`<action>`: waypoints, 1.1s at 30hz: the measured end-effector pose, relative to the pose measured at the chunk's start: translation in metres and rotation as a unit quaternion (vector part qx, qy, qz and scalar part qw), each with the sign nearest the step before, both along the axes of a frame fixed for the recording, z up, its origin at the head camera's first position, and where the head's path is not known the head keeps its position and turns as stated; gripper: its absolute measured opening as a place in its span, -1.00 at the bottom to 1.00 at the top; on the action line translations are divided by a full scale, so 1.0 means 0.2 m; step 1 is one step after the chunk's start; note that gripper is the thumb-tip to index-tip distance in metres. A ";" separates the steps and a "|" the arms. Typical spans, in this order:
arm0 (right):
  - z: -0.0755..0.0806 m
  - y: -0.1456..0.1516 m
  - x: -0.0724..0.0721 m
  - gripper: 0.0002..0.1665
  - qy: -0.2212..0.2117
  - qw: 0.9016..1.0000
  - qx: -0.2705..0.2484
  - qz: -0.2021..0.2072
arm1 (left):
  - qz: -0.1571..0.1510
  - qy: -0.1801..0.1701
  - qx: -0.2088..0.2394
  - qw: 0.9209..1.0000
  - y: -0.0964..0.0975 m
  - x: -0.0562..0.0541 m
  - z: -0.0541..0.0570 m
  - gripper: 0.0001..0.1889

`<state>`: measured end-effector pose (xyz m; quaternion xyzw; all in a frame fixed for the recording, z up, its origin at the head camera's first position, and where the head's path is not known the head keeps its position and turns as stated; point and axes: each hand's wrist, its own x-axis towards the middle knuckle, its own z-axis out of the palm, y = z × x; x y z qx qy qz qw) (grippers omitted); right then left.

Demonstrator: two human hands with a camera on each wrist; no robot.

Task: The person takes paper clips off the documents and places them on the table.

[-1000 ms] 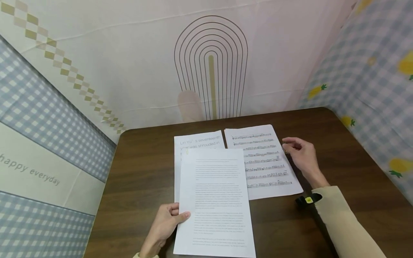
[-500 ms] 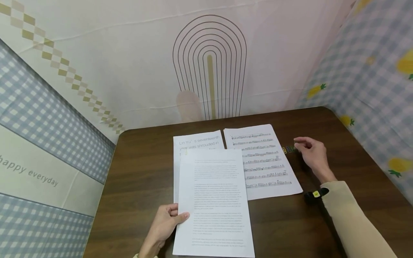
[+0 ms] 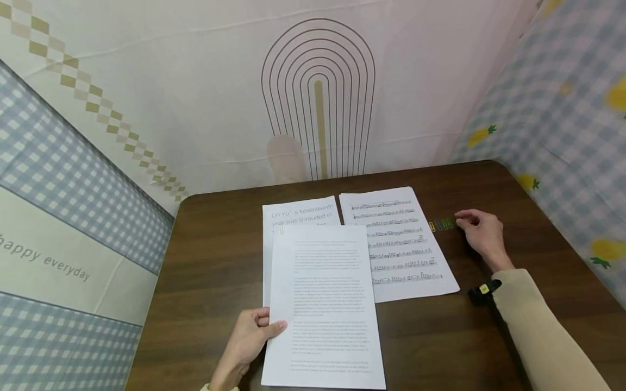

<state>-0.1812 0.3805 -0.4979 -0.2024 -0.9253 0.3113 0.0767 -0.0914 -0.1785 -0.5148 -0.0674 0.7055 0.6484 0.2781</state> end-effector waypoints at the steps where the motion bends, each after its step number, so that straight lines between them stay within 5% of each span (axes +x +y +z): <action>1: 0.00 0.00 0.00 -0.65 0.000 1.000 0.003 0.002 | 0.000 0.000 0.000 1.000 0.00 0.00 0.00 -0.63; 33: -0.02 -0.01 -0.04 -0.59 -0.040 0.999 0.002 -0.003 | 0.003 -0.002 -0.002 1.000 0.00 -0.01 -0.01 -0.62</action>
